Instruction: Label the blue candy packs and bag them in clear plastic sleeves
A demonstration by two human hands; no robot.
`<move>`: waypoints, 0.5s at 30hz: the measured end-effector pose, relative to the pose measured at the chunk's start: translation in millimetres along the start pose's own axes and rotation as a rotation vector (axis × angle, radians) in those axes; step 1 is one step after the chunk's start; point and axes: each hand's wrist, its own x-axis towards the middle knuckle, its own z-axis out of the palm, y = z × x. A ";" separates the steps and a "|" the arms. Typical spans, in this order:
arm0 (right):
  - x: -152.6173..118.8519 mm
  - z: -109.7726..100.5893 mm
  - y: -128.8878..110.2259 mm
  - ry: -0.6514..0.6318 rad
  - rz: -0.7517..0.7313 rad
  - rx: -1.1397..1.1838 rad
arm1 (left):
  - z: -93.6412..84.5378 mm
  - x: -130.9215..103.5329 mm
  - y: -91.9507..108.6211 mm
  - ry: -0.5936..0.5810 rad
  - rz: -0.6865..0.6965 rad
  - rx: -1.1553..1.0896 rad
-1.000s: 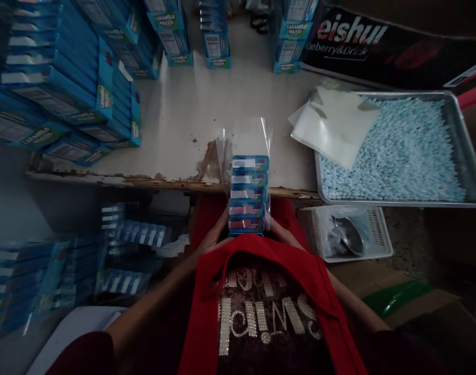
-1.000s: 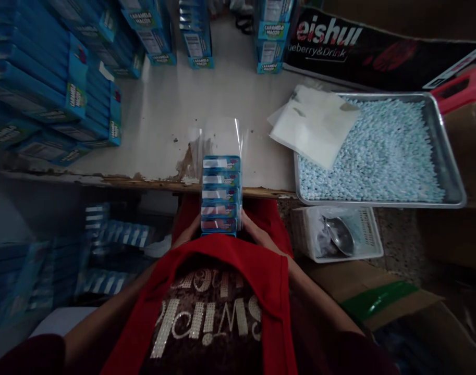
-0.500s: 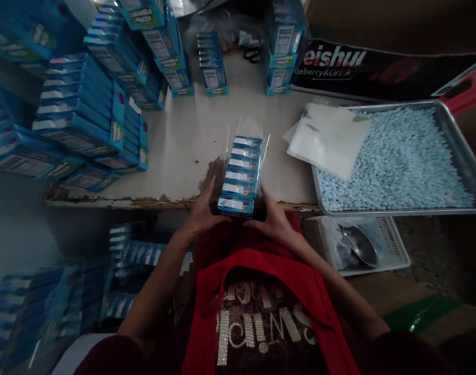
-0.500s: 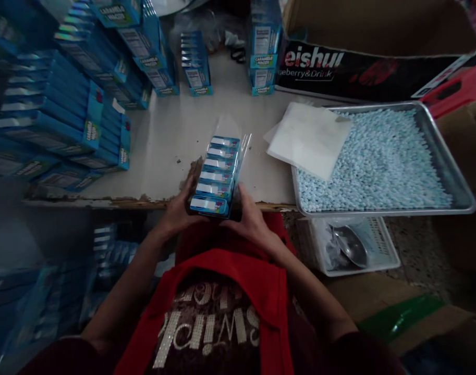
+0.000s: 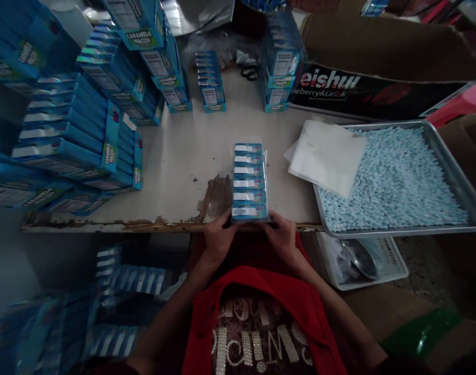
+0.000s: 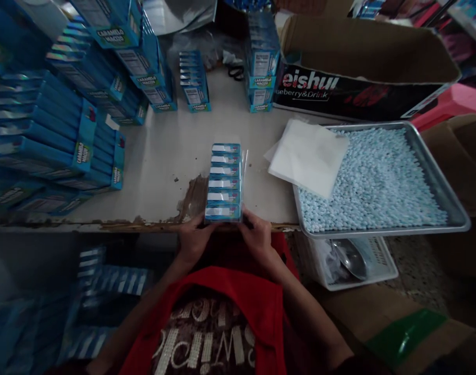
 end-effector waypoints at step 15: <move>6.2 16.8 11.9 0.049 0.031 -0.125 | 19.5 0.1 1.3 0.205 0.089 0.098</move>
